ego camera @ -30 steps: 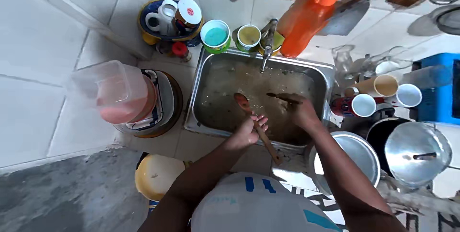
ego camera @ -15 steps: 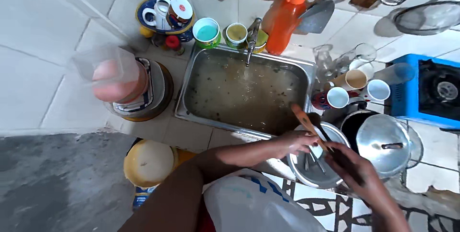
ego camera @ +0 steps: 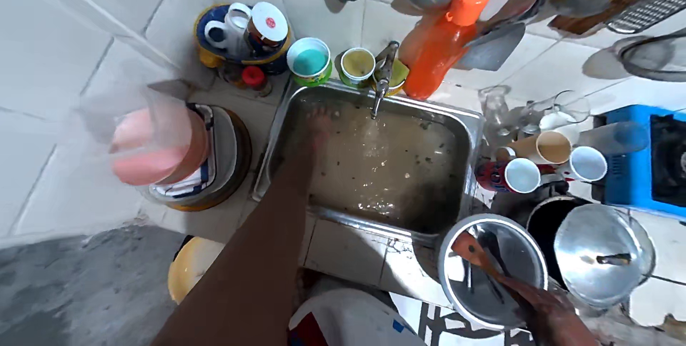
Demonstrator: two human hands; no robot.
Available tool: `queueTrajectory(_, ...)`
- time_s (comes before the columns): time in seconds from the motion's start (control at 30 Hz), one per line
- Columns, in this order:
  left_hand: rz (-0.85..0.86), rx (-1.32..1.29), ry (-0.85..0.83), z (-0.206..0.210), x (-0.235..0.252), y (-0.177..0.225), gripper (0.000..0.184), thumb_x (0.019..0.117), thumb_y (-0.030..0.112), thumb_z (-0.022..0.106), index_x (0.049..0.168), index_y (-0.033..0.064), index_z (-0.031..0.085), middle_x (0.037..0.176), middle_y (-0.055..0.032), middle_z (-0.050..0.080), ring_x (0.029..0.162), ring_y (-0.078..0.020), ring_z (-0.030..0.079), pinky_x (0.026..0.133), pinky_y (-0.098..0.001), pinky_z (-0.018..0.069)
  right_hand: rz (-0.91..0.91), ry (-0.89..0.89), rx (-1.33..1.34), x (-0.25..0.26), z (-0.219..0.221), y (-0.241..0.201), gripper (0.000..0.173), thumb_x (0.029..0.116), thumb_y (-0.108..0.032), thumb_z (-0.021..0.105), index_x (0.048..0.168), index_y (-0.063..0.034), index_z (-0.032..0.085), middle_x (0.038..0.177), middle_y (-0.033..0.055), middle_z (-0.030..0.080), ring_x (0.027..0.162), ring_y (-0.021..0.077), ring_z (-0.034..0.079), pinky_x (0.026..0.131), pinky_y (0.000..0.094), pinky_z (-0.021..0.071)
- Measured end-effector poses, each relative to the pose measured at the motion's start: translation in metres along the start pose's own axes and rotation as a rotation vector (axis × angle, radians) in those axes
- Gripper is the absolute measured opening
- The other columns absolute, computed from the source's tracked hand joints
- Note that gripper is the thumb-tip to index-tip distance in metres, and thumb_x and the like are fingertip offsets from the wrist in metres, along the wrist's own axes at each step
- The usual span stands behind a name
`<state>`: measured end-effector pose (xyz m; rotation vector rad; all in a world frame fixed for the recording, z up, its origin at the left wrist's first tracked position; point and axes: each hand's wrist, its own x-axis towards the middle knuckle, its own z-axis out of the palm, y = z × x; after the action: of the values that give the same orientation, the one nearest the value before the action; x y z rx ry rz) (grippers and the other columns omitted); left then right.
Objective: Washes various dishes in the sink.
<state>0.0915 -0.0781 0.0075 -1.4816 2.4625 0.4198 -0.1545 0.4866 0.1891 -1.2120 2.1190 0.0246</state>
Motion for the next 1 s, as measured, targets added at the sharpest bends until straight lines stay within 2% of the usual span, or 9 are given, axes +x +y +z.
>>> queueTrajectory(0.1,0.032,0.019,-0.013,0.010,0.016,-0.005,0.058,0.1030,0.015,0.054,0.158,0.0173,0.038,0.157,-0.0159,0.046,0.142,-0.0408,0.045,0.113,-0.0646,0.0332,0.024,0.006,-0.029,0.016,0.012,-0.001,0.065,0.0932,0.002,0.065,0.153,-0.0213,0.052,0.149,0.0123,0.058,0.126,0.0434,0.062,0.100,0.0671,0.0505)
queueTrajectory(0.23,0.086,-0.120,-0.117,0.011,0.040,-0.019,0.082,0.0822,0.030,0.080,0.155,0.0182,0.044,0.138,-0.0232,0.060,0.124,-0.0456,0.059,0.102,-0.0703,0.0440,0.151,-0.091,-0.008,0.031,-0.012,-0.018,0.070,0.0941,-0.012,0.073,0.158,-0.0186,0.044,0.156,0.0127,0.050,0.136,0.0390,0.056,0.111,0.0623,0.0444)
queueTrajectory(0.33,0.014,-0.447,-0.359,-0.032,0.026,-0.006,0.093,0.0891,0.029,0.079,0.162,0.0091,0.025,0.151,-0.0271,0.048,0.136,-0.0448,0.050,0.110,-0.0654,0.0406,0.140,0.011,-0.058,0.042,-0.042,-0.041,0.066,0.0913,-0.007,0.075,0.153,-0.0141,0.051,0.149,0.0184,0.056,0.129,0.0467,0.059,0.104,0.0701,0.0458)
queueTrajectory(0.53,-0.086,-1.142,-0.373,-0.042,-0.013,0.024,0.117,0.0788,0.001,0.082,0.165,0.0112,0.004,0.167,-0.0192,0.024,0.149,-0.0346,0.032,0.117,-0.0539,0.0358,-0.195,0.295,-0.097,0.122,-0.072,-0.134,0.046,0.0972,-0.012,0.068,0.143,-0.0097,0.061,0.139,0.0208,0.063,0.122,0.0469,0.064,0.096,0.0686,0.0508)
queueTrajectory(0.6,-0.118,-1.401,-0.285,-0.023,-0.016,0.032,0.111,0.0757,-0.002,0.082,0.162,0.0119,0.014,0.158,-0.0165,0.038,0.141,-0.0291,0.044,0.111,-0.0498,0.0451,-0.195,0.113,-0.017,0.161,-0.061,-0.175,0.046,0.1003,-0.021,0.064,0.146,-0.0141,0.058,0.142,0.0171,0.062,0.125,0.0412,0.063,0.101,0.0652,0.0499)
queueTrajectory(0.73,-0.304,-1.868,-0.215,0.013,-0.023,0.055,0.050,0.0920,0.010,0.068,0.138,0.0048,0.049,0.127,-0.0158,0.060,0.110,-0.0264,0.061,0.091,-0.0471,0.0537,0.053,-0.165,0.693,0.252,-0.006,-0.235,0.065,0.1033,-0.035,0.062,0.158,-0.0096,0.038,0.153,0.0177,0.049,0.127,0.0304,0.061,0.105,0.0461,0.0518)
queueTrajectory(0.83,-0.436,-2.120,-0.299,0.022,-0.036,0.074,0.056,0.1018,0.047,0.058,0.145,0.0124,0.048,0.136,-0.0112,0.059,0.120,-0.0248,0.060,0.100,-0.0439,0.0519,0.228,0.028,1.116,0.310,0.025,-0.260,0.064,0.1021,-0.031,0.065,0.154,-0.0019,0.040,0.147,0.0242,0.052,0.130,0.0347,0.056,0.107,0.0501,0.0478)
queueTrajectory(0.9,-0.545,-2.178,-0.268,0.021,-0.041,0.087,0.068,0.0962,0.069,0.050,0.135,0.0136,0.055,0.119,-0.0112,0.066,0.104,-0.0243,0.065,0.087,-0.0433,0.0557,0.183,0.182,1.170,0.335,0.033,-0.276,0.049,0.1018,-0.028,0.066,0.138,0.0030,0.056,0.132,0.0245,0.063,0.119,0.0324,0.063,0.105,0.0491,0.0492)
queueTrajectory(1.0,-0.587,-2.183,-0.292,0.018,-0.043,0.095,0.069,0.0947,0.074,0.046,0.128,0.0151,0.060,0.109,-0.0093,0.069,0.094,-0.0219,0.068,0.079,-0.0424,0.0575,0.143,0.213,1.172,0.351,0.034,-0.289,0.032,0.1045,-0.024,0.061,0.122,0.0025,0.065,0.115,0.0212,0.068,0.105,0.0291,0.066,0.096,0.0483,0.0527)
